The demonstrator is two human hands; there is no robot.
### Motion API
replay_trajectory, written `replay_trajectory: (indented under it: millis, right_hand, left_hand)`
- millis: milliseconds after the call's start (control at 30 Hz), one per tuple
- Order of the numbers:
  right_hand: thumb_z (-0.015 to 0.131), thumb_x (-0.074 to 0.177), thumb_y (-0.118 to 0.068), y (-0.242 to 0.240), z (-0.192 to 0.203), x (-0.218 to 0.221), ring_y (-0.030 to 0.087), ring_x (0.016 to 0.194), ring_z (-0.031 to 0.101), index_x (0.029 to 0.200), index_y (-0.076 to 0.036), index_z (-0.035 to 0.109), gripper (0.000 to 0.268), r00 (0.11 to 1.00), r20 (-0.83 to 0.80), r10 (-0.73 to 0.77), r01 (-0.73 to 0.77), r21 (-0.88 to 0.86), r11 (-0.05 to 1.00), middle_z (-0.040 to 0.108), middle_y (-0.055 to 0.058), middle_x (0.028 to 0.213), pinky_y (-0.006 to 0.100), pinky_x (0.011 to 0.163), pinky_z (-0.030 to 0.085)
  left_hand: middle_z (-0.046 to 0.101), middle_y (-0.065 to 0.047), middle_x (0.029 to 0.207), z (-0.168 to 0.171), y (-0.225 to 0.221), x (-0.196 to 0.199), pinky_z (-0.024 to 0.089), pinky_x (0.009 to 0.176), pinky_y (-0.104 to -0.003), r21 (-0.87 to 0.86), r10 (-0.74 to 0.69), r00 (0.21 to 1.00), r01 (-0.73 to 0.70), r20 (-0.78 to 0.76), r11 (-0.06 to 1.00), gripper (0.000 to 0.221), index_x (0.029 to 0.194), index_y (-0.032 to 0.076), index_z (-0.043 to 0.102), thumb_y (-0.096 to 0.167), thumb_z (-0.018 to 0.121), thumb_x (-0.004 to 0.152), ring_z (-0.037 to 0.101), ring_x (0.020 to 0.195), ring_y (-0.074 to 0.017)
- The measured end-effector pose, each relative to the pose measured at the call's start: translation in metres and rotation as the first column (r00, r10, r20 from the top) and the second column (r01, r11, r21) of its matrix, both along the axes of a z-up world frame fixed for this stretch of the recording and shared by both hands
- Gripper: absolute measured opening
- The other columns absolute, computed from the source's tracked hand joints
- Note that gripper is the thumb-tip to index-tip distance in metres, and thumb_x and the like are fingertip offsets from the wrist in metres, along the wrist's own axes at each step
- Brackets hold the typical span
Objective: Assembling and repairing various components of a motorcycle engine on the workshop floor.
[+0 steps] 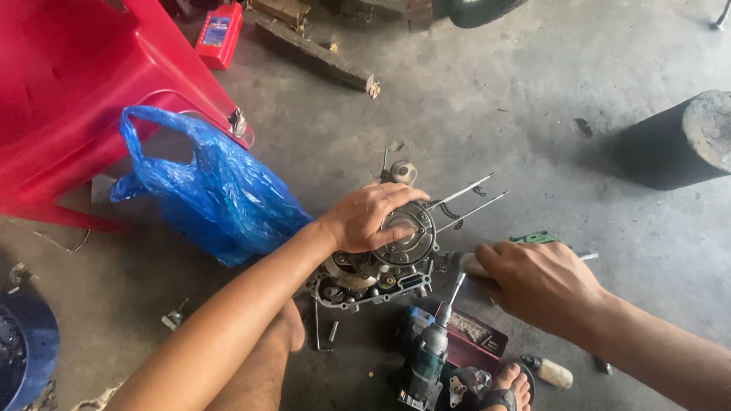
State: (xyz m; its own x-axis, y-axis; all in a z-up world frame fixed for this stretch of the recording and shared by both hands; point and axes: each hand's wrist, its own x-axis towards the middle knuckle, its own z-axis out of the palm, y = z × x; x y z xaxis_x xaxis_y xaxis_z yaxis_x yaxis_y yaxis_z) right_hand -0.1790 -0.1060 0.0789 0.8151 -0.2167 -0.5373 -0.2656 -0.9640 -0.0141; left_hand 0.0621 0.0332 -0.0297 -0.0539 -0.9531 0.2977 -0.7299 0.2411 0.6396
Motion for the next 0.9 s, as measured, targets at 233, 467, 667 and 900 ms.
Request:
replay_trajectory:
  millis: [233,467,667,900]
  right_hand:
    - [0.062,0.092,-0.042,-0.006,0.011,-0.002,0.023,0.072,0.073,0.108,-0.013,0.063,0.032,0.997,-0.051,-0.051,0.050,-0.019,0.999,0.070,0.004,0.090,0.039,0.064,0.061]
    - [0.063,0.091,-0.042,-0.005,0.008,-0.002,0.026,0.071,0.073,0.105,-0.012,0.064,0.033,0.999,0.016,-0.035,0.035,0.003,0.999,0.072,0.006,0.091,0.041,0.064,0.060]
    - [0.056,0.099,-0.041,-0.002,0.006,0.007,0.017,0.066,0.071,0.115,-0.011,0.058,0.034,0.977,-0.213,-0.005,0.000,-0.026,1.000,0.070,0.006,0.091,0.031,0.058,0.062]
    - [0.059,0.093,-0.017,-0.004,0.007,0.025,0.021,0.067,0.068,0.118,-0.006,0.055,0.028,0.978,0.041,0.203,-0.203,-0.003,0.979,0.064,0.011,0.093,0.032,0.053,0.061]
  left_hand:
    - [0.066,-0.015,0.137,0.003,0.000,0.000,0.045,0.111,-0.047,-0.013,-0.024,0.999,0.024,-0.043,1.000,0.056,0.139,0.010,0.058,0.048,0.059,0.099,0.061,0.130,-0.0366]
    - [0.067,-0.016,0.134,0.002,0.000,0.000,0.046,0.109,-0.047,0.000,-0.008,0.999,0.008,-0.034,1.000,0.058,0.139,0.010,0.058,0.049,0.060,0.097,0.061,0.127,-0.0373]
    - [0.068,-0.016,0.133,0.002,0.001,0.000,0.046,0.108,-0.047,0.028,-0.001,0.999,0.002,-0.045,1.000,0.059,0.140,0.011,0.057,0.051,0.058,0.097,0.062,0.126,-0.0365]
    - [0.067,-0.013,0.136,0.002,0.002,-0.002,0.042,0.113,-0.050,0.008,0.002,1.000,-0.002,-0.008,1.000,0.063,0.148,0.009,0.049,0.046,0.061,0.098,0.060,0.132,-0.0334]
